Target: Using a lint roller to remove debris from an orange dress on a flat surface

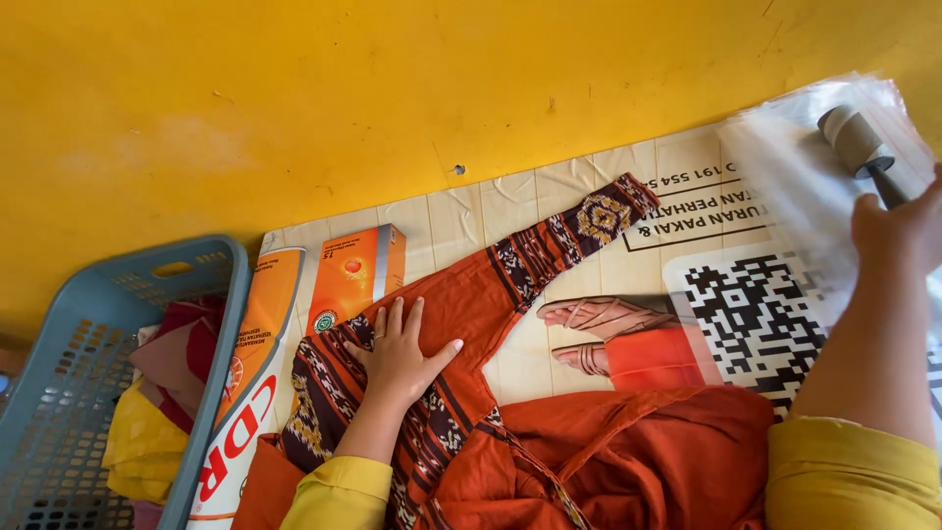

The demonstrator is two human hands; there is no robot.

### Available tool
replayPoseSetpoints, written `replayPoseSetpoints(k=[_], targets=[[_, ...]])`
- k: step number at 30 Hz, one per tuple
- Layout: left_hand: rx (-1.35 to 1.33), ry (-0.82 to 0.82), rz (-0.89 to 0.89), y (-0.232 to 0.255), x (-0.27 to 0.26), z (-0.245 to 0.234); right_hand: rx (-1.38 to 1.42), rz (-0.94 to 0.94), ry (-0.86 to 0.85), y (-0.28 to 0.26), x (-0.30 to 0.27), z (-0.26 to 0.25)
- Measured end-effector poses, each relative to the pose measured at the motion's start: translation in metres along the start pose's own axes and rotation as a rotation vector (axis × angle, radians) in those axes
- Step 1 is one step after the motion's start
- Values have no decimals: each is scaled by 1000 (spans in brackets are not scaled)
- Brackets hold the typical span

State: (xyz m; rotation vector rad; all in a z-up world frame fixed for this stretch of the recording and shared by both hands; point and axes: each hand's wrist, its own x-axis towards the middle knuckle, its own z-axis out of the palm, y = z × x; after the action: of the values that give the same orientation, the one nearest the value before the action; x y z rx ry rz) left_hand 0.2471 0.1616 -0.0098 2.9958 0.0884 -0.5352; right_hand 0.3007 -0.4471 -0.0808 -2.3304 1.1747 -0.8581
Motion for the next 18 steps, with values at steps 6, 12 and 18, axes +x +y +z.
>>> replayPoseSetpoints(k=[6, 12, 18], targets=[[51, 166, 22, -11, 15, 12, 146, 21, -171, 51, 18, 37], [46, 244, 49, -20, 25, 21, -40, -186, -121, 47, 21, 62], [4, 248, 56, -21, 25, 22, -99, -137, -402, -26, -14, 26]])
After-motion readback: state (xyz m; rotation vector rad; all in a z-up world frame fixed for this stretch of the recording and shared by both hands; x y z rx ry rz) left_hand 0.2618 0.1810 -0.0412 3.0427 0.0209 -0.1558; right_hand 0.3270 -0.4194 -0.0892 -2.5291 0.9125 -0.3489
